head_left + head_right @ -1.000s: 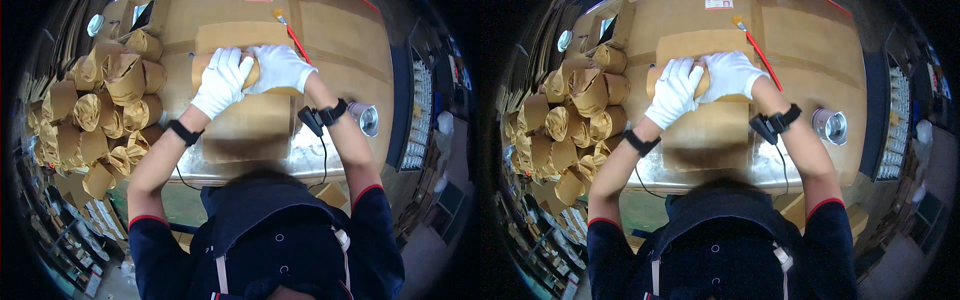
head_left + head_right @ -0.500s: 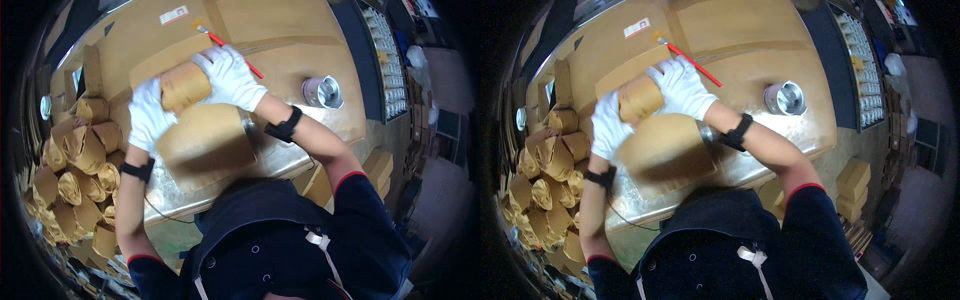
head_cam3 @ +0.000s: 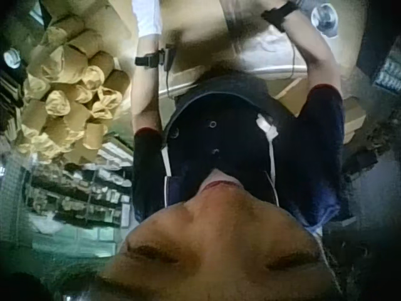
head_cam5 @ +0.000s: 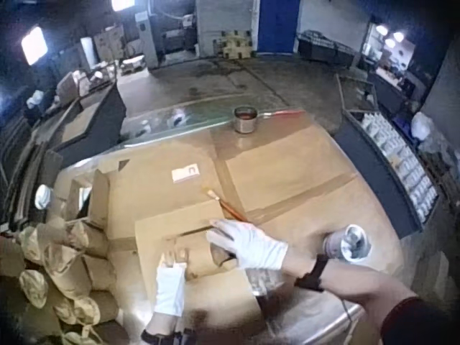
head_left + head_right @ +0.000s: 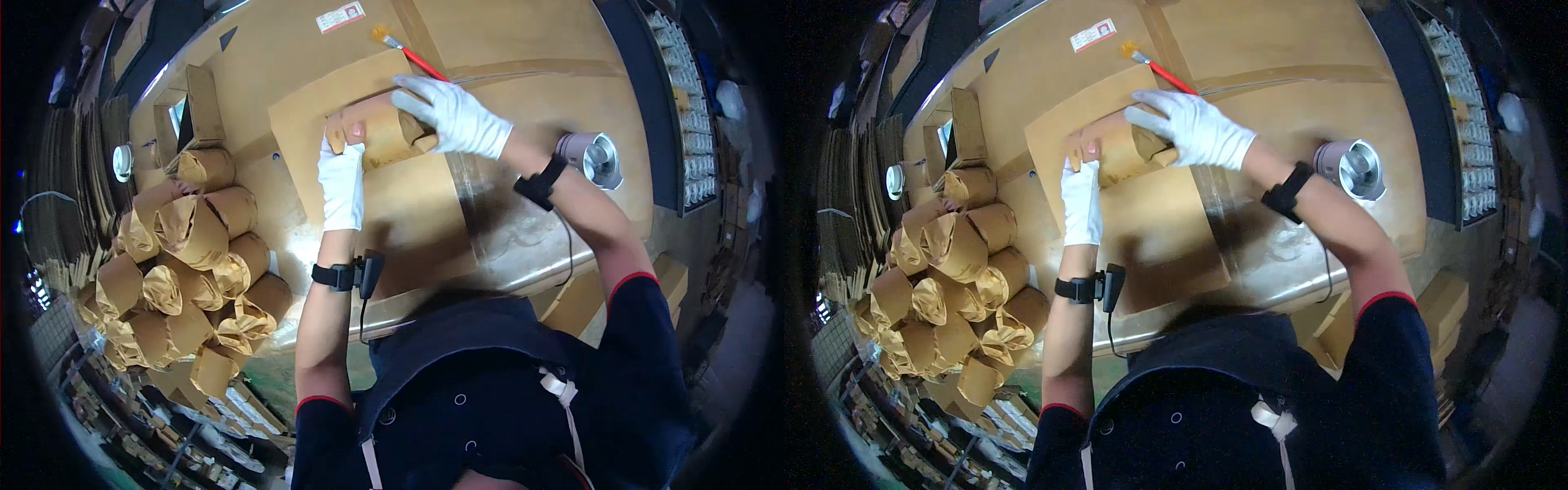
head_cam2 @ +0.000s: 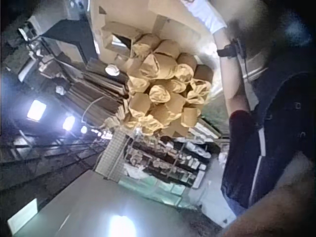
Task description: The person wraps several cylindrical objects in brown paper, secures them with tape, and then packs them into a large cardboard box.
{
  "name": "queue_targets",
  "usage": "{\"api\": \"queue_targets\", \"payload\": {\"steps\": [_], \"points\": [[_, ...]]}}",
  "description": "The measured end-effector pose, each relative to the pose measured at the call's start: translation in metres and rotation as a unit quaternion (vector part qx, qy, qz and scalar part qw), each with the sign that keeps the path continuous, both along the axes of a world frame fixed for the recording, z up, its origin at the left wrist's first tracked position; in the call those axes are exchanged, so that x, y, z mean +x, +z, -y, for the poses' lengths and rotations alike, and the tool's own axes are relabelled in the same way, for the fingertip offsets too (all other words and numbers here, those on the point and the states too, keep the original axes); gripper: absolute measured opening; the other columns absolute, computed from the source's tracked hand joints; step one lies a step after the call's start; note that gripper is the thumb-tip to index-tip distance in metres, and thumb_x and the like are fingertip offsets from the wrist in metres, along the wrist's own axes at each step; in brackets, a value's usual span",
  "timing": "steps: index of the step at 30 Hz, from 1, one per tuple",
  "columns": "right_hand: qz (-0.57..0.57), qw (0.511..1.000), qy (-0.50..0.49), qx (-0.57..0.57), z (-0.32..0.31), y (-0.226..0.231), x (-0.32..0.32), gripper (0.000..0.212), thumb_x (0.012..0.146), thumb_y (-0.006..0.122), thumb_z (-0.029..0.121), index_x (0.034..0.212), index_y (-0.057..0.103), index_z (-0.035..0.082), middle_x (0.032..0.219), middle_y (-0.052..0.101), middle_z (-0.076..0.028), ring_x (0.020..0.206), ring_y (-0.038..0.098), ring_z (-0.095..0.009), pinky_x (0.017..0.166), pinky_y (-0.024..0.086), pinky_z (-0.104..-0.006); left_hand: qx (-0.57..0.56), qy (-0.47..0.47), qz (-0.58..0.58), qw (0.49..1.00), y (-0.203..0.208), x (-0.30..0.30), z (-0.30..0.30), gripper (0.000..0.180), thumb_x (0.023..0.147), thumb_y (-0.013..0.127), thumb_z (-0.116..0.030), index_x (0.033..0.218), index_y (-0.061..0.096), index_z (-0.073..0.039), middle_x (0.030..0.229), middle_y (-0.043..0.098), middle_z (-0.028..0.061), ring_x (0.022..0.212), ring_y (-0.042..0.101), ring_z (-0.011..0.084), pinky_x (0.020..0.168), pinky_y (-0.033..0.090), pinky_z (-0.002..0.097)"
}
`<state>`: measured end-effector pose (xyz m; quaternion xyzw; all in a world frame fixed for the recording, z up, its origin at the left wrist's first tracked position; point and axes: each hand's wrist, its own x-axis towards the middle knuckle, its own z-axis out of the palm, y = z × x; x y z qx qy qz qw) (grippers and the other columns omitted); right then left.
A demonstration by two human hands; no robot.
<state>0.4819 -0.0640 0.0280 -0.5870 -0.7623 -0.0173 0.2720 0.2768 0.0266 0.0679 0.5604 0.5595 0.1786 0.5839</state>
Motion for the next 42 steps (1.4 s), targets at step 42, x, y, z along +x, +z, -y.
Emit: {"api": "queue_targets", "payload": {"steps": [42], "points": [[-0.184, 0.921, -0.307, -0.156, 0.15, 0.056, -0.056, 0.014, 0.088, 0.066, 0.016, 0.097, 0.072, 0.006, 0.092, 0.073, -0.015, 0.085, 0.071, -0.029, 0.078, 0.056, -0.0383, 0.486, 0.188, -0.346, 0.78, 0.103, -0.303, 0.011, 0.036, 0.089, 0.057, -0.001, 0.124, 0.064, -0.006, 0.085, 0.066, 0.0029, 0.067, 0.056, 0.0113, 0.066, 0.05, 0.0238]]}}
